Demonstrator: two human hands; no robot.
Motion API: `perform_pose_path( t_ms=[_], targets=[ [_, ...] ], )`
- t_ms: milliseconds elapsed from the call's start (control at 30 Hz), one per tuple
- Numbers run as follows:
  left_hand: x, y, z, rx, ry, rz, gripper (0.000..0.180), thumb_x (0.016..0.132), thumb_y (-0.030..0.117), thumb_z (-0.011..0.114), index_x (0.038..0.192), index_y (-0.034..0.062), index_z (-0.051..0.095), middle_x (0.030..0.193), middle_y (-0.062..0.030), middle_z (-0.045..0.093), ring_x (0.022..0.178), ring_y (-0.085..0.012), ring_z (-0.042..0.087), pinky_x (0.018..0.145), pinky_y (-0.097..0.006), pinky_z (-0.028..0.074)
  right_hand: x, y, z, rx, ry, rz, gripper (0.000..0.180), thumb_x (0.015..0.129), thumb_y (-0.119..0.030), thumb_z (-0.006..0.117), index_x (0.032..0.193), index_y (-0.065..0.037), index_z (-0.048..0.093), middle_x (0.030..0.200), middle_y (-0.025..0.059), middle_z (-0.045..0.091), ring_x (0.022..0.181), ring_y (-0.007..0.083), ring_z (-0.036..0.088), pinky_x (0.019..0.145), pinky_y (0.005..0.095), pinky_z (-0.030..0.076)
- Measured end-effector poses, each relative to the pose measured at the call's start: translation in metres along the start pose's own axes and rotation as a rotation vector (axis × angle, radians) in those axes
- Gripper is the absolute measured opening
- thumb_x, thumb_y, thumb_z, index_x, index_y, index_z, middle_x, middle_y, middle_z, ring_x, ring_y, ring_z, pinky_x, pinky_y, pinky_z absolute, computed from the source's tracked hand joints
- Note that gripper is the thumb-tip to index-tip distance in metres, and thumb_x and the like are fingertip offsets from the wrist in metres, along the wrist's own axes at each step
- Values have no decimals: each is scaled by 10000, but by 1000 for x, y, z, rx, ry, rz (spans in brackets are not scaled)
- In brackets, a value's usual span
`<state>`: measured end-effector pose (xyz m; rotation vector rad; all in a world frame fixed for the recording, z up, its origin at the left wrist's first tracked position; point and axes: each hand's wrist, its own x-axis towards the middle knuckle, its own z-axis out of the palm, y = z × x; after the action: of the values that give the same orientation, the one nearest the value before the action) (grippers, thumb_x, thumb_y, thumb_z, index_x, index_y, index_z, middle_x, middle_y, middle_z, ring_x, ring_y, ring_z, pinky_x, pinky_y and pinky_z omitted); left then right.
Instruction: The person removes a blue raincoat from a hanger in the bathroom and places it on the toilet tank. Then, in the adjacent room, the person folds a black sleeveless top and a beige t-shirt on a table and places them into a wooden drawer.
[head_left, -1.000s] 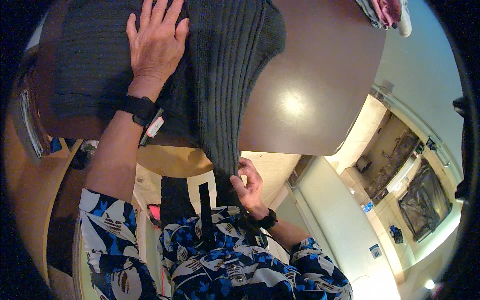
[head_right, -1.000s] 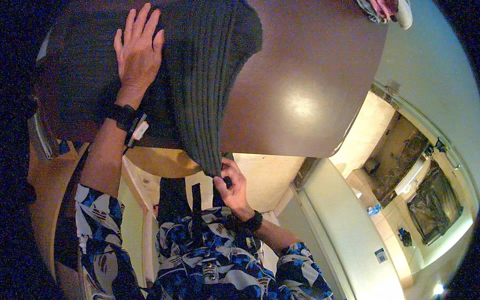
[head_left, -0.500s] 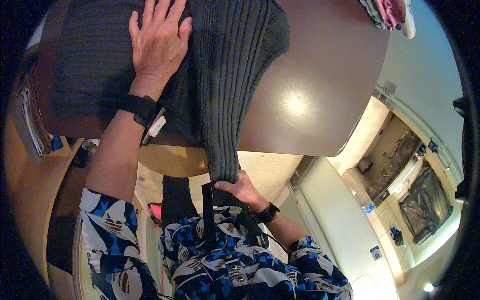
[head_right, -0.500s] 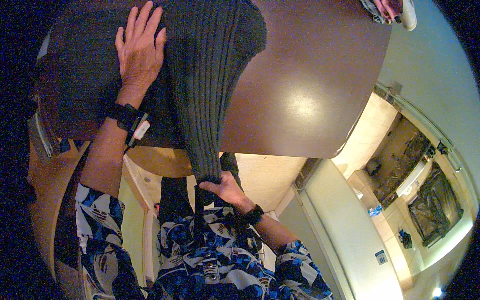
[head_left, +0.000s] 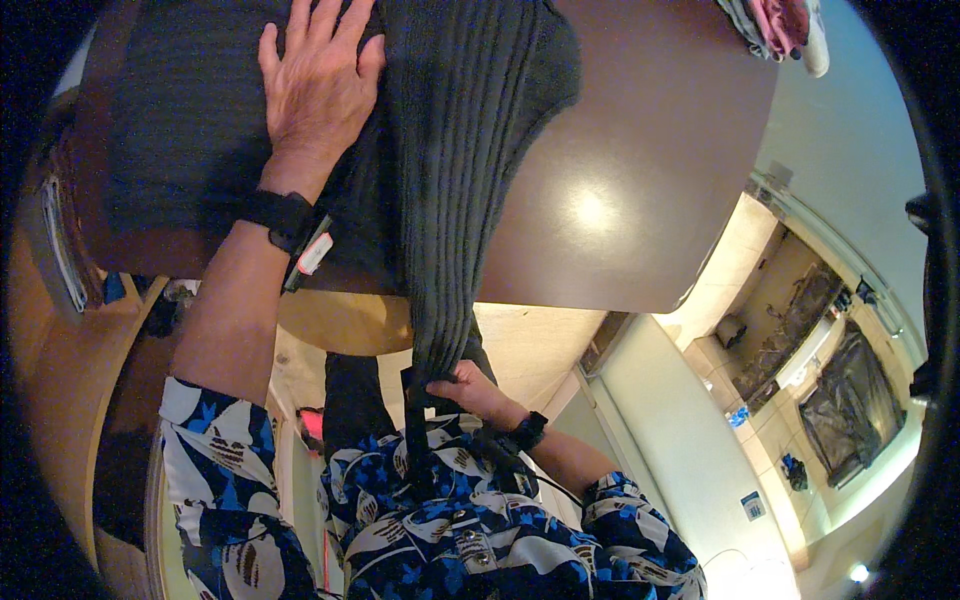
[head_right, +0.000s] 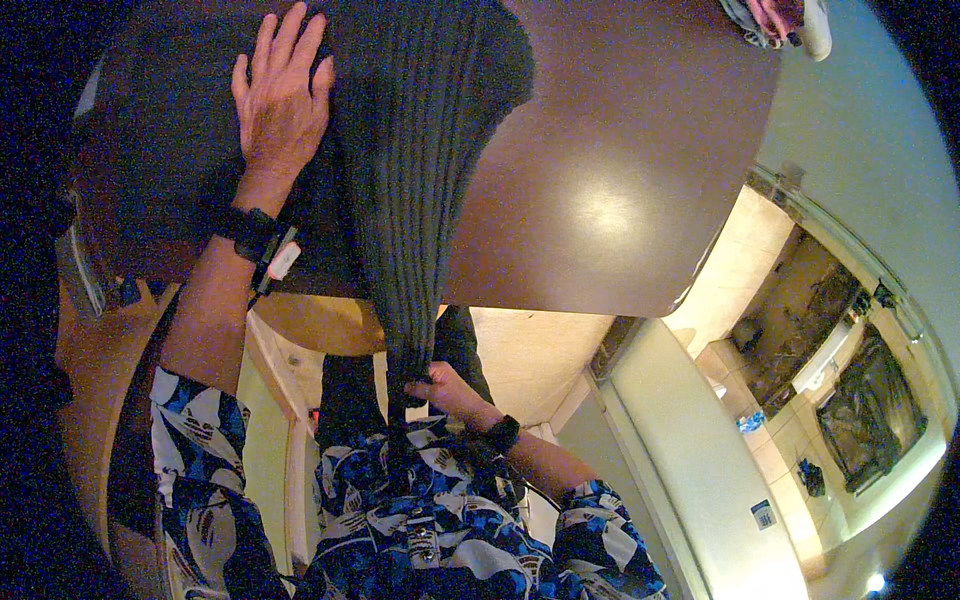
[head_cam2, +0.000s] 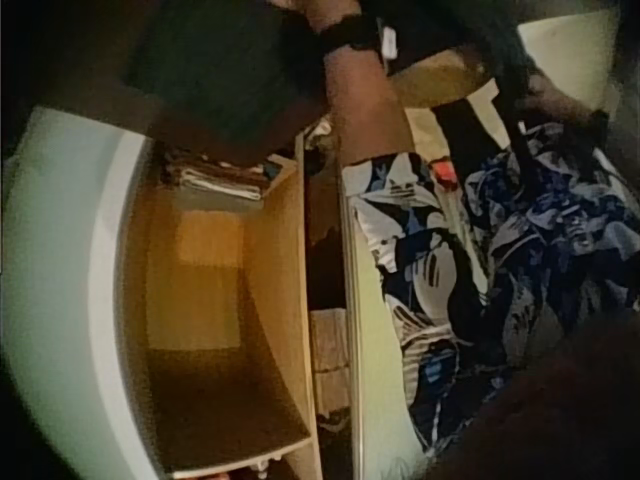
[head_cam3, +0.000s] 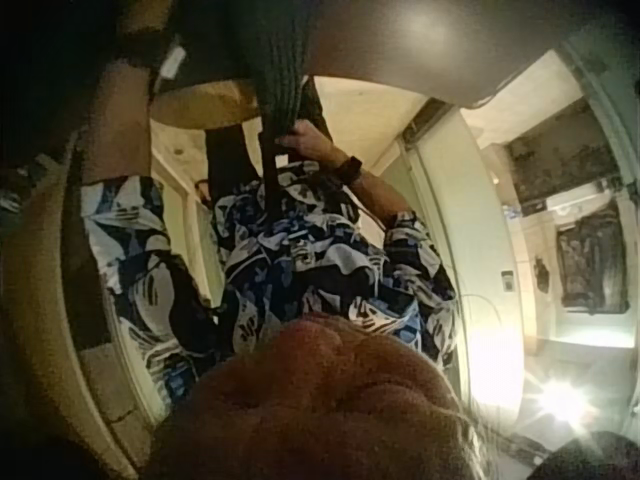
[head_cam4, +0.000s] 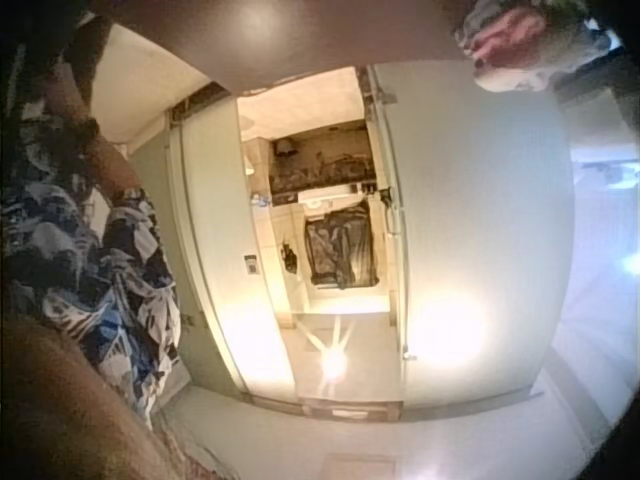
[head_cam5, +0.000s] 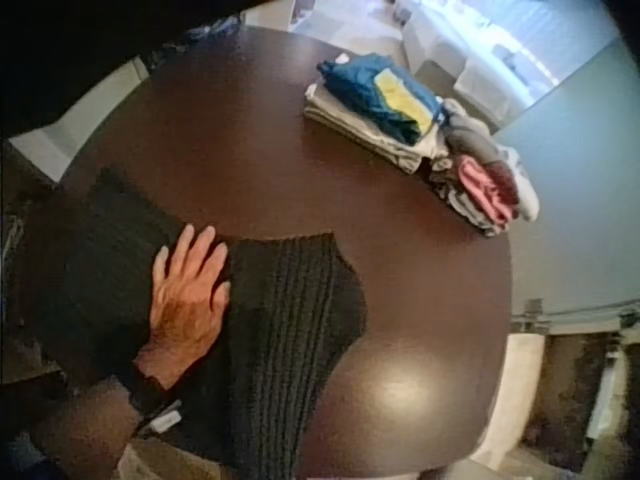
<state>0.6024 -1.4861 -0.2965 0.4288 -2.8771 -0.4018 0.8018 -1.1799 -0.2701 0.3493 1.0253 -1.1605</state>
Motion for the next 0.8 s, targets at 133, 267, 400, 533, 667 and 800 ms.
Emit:
perform_pose_path(
  t_ms=[133, 267, 400, 533, 667, 800],
  targets=[
    [-5, -14, 22, 146, 71, 16, 409, 892, 276, 503, 1286, 172, 468, 1410, -13, 360, 1321, -252, 288, 1027, -528, 243, -19, -47, 6, -258, -49, 20, 137, 864, -122, 587, 931, -7, 620, 808, -25, 614, 724, 74, 527, 664, 261, 453],
    [-4, -12, 26, 158, 51, 9, 423, 887, 260, 516, 1297, 175, 456, 1418, -9, 347, 1326, -247, 280, 1030, -521, 245, -36, -97, 12, -196, -52, -155, 214, 867, -161, 594, 1023, -15, 612, 899, -13, 620, 810, 73, 532, 729, 260, 456],
    [-4, -14, 21, 112, 51, -1, 422, 877, 274, 517, 1283, 172, 468, 1407, -32, 360, 1325, -255, 276, 1039, -527, 217, -30, -192, 6, -119, -85, -693, 347, 908, -221, 541, 1177, -2, 537, 1060, 51, 613, 969, 140, 561, 811, 288, 469],
    [-6, -13, 18, 130, 14, -31, 423, 872, 268, 528, 1280, 174, 469, 1402, -40, 364, 1326, -254, 272, 1047, -529, 202, -5, -216, -18, -129, 412, -733, 431, 916, -311, 504, 1187, 24, 516, 986, 149, 634, 885, 235, 628, 776, 340, 498],
    [-4, -9, 16, 82, 9, -40, 426, 870, 259, 531, 1281, 168, 464, 1413, -32, 346, 1331, -253, 259, 1055, -523, 189, 4, -180, -23, -260, 696, -713, 271, 886, -176, 580, 1087, 5, 569, 919, 113, 647, 809, 183, 631, 739, 285, 498],
    [-6, -9, 16, 80, -4, -48, 425, 871, 258, 531, 1280, 164, 461, 1417, -31, 336, 1336, -253, 247, 1061, -519, 176, 24, -161, -30, -433, 839, -823, 273, 823, -82, 648, 1072, 7, 580, 951, 69, 630, 859, 126, 590, 769, 257, 483]
  ],
)
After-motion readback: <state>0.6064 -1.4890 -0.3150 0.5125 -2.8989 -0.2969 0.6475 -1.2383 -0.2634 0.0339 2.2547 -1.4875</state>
